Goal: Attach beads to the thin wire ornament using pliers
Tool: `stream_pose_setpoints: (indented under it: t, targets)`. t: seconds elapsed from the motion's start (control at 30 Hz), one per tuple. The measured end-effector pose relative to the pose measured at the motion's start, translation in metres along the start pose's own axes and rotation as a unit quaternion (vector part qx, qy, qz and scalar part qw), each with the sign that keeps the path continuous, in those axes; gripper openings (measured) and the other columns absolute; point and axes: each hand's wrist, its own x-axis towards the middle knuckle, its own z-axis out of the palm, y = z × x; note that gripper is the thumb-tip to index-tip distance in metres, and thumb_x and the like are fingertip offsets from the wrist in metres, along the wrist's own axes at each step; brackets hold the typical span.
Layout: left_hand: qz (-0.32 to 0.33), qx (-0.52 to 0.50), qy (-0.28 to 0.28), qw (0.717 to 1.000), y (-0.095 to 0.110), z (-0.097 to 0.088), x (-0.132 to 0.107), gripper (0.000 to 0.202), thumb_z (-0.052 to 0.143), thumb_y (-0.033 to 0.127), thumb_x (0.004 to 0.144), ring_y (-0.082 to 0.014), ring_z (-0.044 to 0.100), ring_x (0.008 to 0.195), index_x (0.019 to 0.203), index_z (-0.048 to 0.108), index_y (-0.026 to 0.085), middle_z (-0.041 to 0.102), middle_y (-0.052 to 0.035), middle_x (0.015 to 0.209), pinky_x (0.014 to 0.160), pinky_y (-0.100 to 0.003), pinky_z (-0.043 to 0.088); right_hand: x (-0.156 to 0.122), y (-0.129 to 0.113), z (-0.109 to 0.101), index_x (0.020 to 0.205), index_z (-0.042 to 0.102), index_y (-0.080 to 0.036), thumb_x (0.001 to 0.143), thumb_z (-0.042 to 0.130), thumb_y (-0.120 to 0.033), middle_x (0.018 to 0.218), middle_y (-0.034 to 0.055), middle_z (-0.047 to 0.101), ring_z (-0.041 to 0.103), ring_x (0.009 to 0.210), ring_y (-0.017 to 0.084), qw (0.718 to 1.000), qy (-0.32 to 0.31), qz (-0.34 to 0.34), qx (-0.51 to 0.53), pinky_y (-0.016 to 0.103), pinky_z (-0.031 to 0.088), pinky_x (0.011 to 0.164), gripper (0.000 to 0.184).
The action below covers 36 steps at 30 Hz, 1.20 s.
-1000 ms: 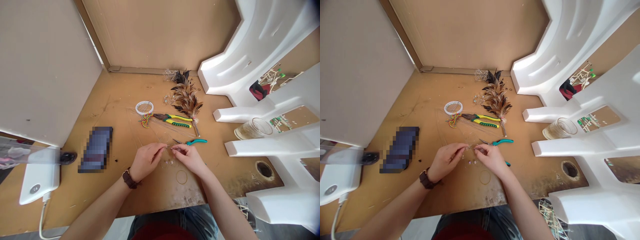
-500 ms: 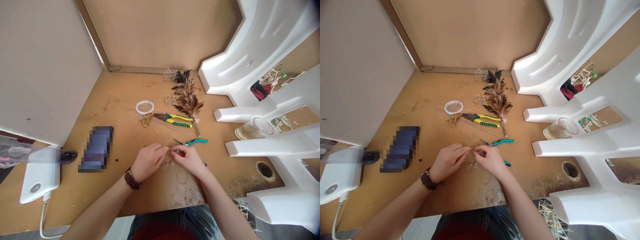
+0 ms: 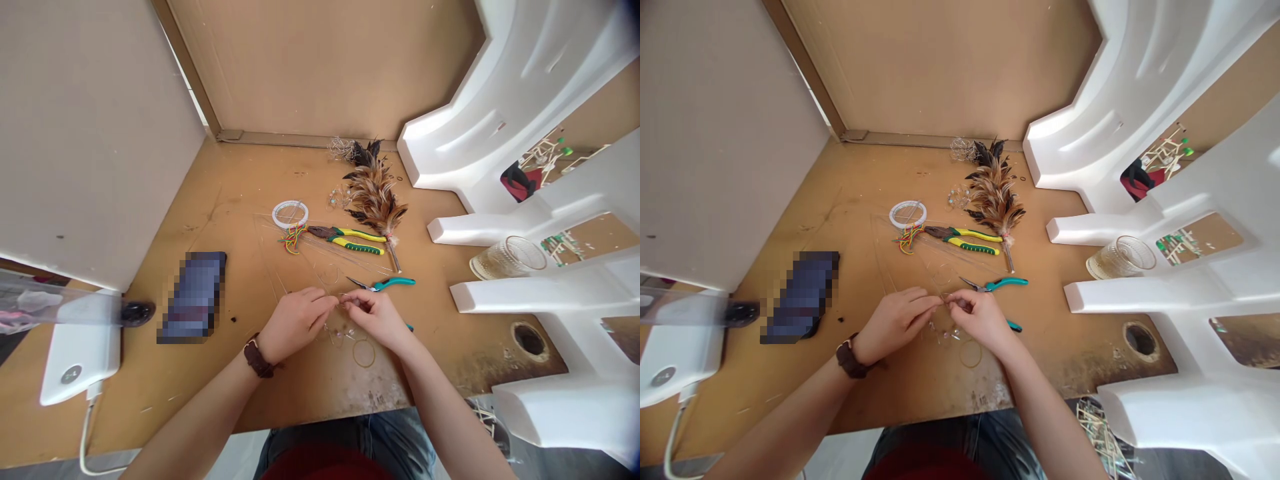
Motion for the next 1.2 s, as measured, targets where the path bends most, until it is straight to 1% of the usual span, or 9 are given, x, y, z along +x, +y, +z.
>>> stream_pose_setpoints:
  t: [0.1,0.2,0.33,0.43,0.53,0.63,0.73,0.97,1.2]
  targets:
    - [-0.03,-0.099,0.013,0.995,0.001,0.001,0.001,0.019,0.041,0.019,0.088,-0.013,0.055,0.071,0.091,0.061,0.019,0.06,-0.002,0.074,0.063,-0.023,0.041,0.0,-0.003,-0.005,0.082,0.065,-0.016,0.077,0.047,-0.022,0.059,-0.0016,0.057,0.047,0.047,0.008,0.999,-0.019,0.009,0.034,0.019,0.037,0.047,0.02]
    - [-0.065,-0.184,0.019,0.981,0.003,0.001,0.002,0.017,0.044,0.019,0.087,-0.0121,0.056,0.07,0.088,0.061,0.019,0.062,-0.001,0.076,0.064,-0.022,0.042,-0.001,-0.008,-0.009,0.083,0.064,-0.017,0.078,0.047,-0.024,0.052,-0.0036,0.053,0.047,0.046,0.008,0.997,-0.034,0.019,0.061,0.019,0.037,0.046,0.019]
    - [-0.097,-0.235,0.026,0.967,0.003,0.002,0.002,0.014,0.047,0.02,0.085,-0.0112,0.056,0.067,0.085,0.061,0.019,0.063,0.0,0.074,0.063,-0.021,0.043,-0.001,-0.012,-0.011,0.082,0.062,-0.017,0.078,0.049,-0.027,0.052,-0.0043,0.049,0.045,0.046,0.008,0.994,-0.061,0.023,0.093,0.019,0.037,0.045,0.017]
    - [-0.105,-0.236,0.026,0.966,0.004,0.002,0.002,0.013,0.048,0.02,0.085,-0.0105,0.055,0.066,0.084,0.061,0.019,0.062,0.0005,0.073,0.062,-0.021,0.043,-0.001,-0.011,-0.009,0.078,0.061,-0.017,0.075,0.054,-0.028,0.056,-0.0042,0.048,0.041,0.047,0.007,0.993,-0.064,0.021,0.101,0.019,0.034,0.044,0.014]
    - [-0.104,-0.228,0.028,0.968,0.005,0.002,0.002,0.014,0.047,0.02,0.086,-0.0105,0.055,0.065,0.084,0.06,0.018,0.061,0.0006,0.072,0.062,-0.021,0.042,-0.001,-0.008,-0.006,0.076,0.059,-0.017,0.072,0.054,-0.023,0.053,-0.006,0.043,0.036,0.046,0.006,0.994,-0.06,0.017,0.093,0.018,0.031,0.044,0.009]
    - [-0.098,-0.205,0.028,0.973,0.006,0.002,0.002,0.013,0.046,0.02,0.086,-0.0111,0.054,0.065,0.082,0.059,0.018,0.06,0.0004,0.07,0.061,-0.021,0.041,-0.002,-0.005,-0.003,0.076,0.057,-0.017,0.07,0.054,-0.019,0.056,-0.0055,0.045,0.04,0.049,0.007,0.995,-0.044,0.009,0.093,0.018,0.034,0.047,0.007]
    - [-0.082,-0.169,0.034,0.982,0.007,0.001,0.002,0.014,0.045,0.02,0.086,-0.0121,0.053,0.067,0.082,0.058,0.018,0.059,-0.0005,0.071,0.061,-0.022,0.041,-0.003,-0.002,-0.001,0.077,0.058,-0.017,0.07,0.054,-0.019,0.061,-0.0035,0.051,0.045,0.052,0.007,0.995,-0.026,0.011,0.095,0.019,0.038,0.05,0.008]
    - [-0.034,-0.1,0.047,0.993,0.009,0.0,0.001,0.017,0.041,0.02,0.087,-0.0136,0.053,0.068,0.084,0.058,0.017,0.059,-0.0023,0.071,0.061,-0.023,0.04,-0.003,-0.002,0.0,0.074,0.059,-0.016,0.067,0.056,-0.019,0.057,-0.0026,0.055,0.047,0.05,0.008,0.997,-0.002,0.017,0.079,0.02,0.039,0.049,0.007]
    - [-0.053,-0.111,0.053,0.991,0.008,0.0,0.0,0.017,0.04,0.021,0.088,-0.0127,0.053,0.067,0.084,0.057,0.018,0.059,-0.0019,0.073,0.061,-0.023,0.04,-0.004,-0.005,-0.001,0.072,0.058,-0.016,0.068,0.057,-0.02,0.058,-0.0016,0.058,0.049,0.05,0.008,0.998,-0.003,-0.008,0.059,0.02,0.04,0.049,0.006]
